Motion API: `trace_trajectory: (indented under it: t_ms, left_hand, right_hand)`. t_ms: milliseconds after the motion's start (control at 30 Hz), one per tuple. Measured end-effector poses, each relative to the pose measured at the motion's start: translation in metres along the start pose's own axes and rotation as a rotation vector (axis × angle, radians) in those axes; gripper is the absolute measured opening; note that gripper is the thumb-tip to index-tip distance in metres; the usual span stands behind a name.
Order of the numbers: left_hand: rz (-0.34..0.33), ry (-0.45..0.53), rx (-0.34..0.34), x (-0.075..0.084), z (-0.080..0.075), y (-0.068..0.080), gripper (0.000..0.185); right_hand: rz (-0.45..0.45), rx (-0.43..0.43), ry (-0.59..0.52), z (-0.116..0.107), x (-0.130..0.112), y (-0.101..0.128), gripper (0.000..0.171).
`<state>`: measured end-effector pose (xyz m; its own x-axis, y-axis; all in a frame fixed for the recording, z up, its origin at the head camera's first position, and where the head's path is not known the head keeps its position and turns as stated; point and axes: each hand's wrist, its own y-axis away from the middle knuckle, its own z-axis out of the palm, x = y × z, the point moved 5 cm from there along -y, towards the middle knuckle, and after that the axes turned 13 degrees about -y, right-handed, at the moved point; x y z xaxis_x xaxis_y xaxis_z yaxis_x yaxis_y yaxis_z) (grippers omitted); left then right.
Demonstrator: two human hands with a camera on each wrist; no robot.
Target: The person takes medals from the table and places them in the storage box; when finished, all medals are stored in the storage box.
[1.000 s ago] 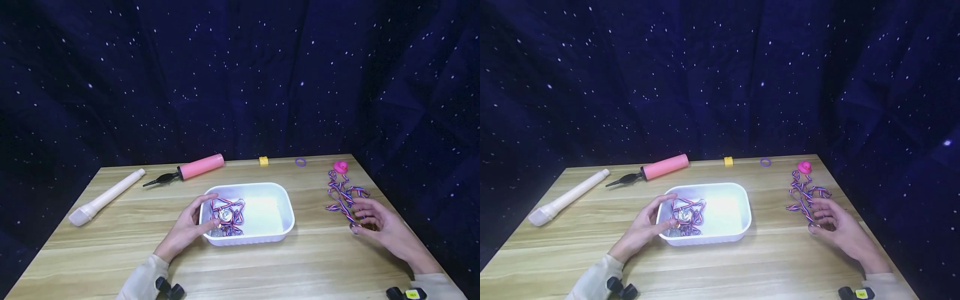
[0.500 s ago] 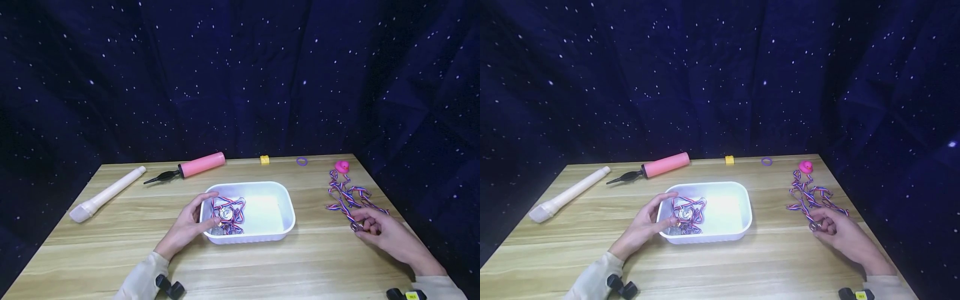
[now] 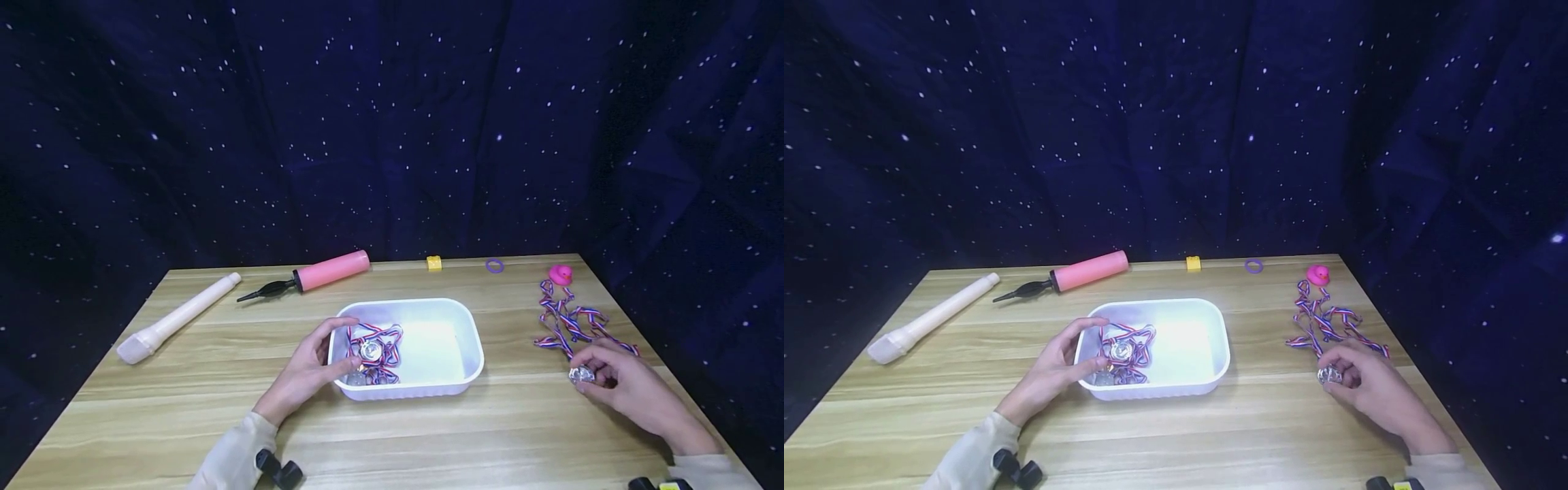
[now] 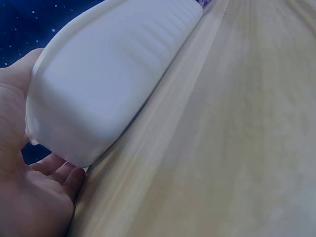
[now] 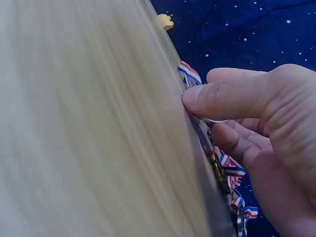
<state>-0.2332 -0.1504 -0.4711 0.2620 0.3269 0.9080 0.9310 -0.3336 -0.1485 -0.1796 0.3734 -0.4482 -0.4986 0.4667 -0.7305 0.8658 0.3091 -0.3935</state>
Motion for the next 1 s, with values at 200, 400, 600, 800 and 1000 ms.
trace_trajectory:
  t_ms: [200,400,600,800,1000]
  left_hand:
    - [0.001,0.006,0.002,0.001,0.000,-0.001,0.072]
    - [-0.003,0.021,-0.004,-0.001,0.000,0.000,0.071]
    - [-0.011,0.017,-0.005,-0.002,0.001,0.001,0.069]
    - [-0.018,0.017,-0.005,-0.003,0.001,0.001,0.070]
    - [-0.007,0.014,-0.001,0.000,0.001,0.000,0.068]
  right_hand:
    - [0.010,-0.022,-0.028,0.003,-0.001,-0.002,0.044]
    - [0.044,-0.016,-0.071,0.010,0.000,-0.003,0.036]
    - [0.060,0.058,-0.085,0.014,-0.001,-0.005,0.027]
    - [0.065,0.151,-0.145,0.016,-0.008,-0.009,0.019]
    - [0.153,0.192,-0.200,0.016,-0.013,-0.012,0.014]
